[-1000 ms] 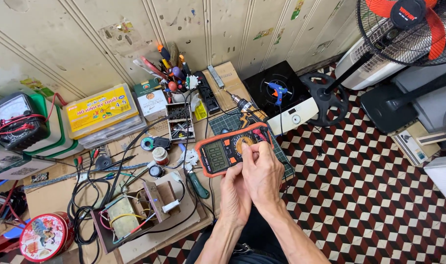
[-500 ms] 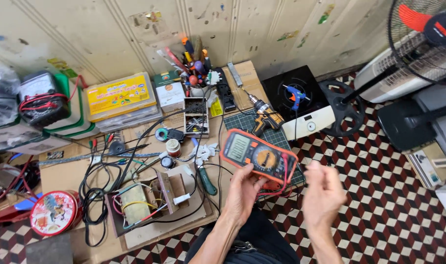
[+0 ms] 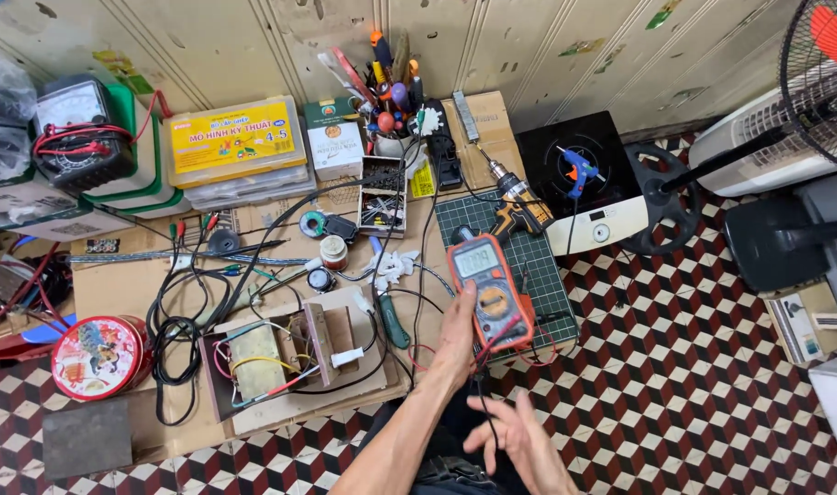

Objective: Testing electrical components of a transformer using a multimeter and a glue gun.

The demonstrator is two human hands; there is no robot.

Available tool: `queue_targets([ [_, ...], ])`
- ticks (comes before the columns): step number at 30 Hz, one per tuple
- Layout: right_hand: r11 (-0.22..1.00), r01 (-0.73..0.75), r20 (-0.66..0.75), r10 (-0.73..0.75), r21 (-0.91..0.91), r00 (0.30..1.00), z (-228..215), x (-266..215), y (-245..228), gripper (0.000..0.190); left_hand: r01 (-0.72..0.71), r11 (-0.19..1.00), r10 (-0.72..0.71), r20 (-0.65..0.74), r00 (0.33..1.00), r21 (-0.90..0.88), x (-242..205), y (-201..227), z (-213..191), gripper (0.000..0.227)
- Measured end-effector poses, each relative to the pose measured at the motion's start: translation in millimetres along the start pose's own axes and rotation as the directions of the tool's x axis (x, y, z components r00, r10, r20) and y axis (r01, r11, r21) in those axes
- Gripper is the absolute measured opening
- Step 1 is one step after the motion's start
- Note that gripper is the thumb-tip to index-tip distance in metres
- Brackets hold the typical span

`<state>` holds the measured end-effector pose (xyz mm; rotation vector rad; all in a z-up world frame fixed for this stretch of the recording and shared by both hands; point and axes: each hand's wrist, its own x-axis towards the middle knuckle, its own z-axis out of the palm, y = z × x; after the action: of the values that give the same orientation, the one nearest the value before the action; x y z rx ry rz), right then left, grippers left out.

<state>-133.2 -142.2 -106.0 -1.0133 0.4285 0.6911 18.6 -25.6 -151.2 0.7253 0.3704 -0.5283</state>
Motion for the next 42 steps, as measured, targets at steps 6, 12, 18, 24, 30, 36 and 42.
queue_targets([
  [6, 0.936, -0.231, -0.222, 0.173, -0.268, 0.96, -101.9, -19.0, 78.6, 0.05, -0.142, 0.988, 0.151, -0.206, 0.967, 0.056, 57.0, -1.4, -60.2, 0.056],
  [12, 0.841, -0.419, -0.274, 0.336, -0.343, 0.901, -32.6, -10.0, 14.2, 0.05, -0.054, 0.967, 0.154, -0.396, 0.905, 0.251, 85.2, -18.4, -99.2, 0.052],
  [18, 0.879, -0.337, -0.191, 0.286, -0.339, 0.939, -19.1, -1.3, 21.9, 0.055, 0.032, 0.874, 0.179, -0.382, 0.906, 0.485, 91.6, -21.5, -111.7, 0.062],
  [24, 0.919, -0.221, -0.08, 0.207, -0.326, 0.975, 5.1, 8.3, 0.5, 0.058, -0.295, 0.679, 0.48, -0.102, 0.872, 0.672, 47.5, -3.4, -78.8, 0.069],
  [30, 0.937, -0.125, 0.025, 0.141, -0.326, 0.99, -2.6, 17.3, -12.7, 0.066, 0.187, 0.641, 0.156, -0.366, 0.918, 0.744, -36.0, -33.3, -69.3, 0.078],
  [36, 0.493, 0.061, 0.035, -0.062, -0.868, 0.997, -2.2, 6.0, -48.0, 0.05, 0.268, 0.948, -0.218, -0.266, 0.939, 0.172, -19.4, -72.4, -80.9, 0.04],
  [42, 0.893, -0.402, -0.398, 0.3, -0.203, 0.867, -69.7, 4.6, 0.2, 0.094, 0.069, 0.843, -0.215, -0.217, 0.952, -0.533, -42.2, -28.8, 14.2, 0.029],
])
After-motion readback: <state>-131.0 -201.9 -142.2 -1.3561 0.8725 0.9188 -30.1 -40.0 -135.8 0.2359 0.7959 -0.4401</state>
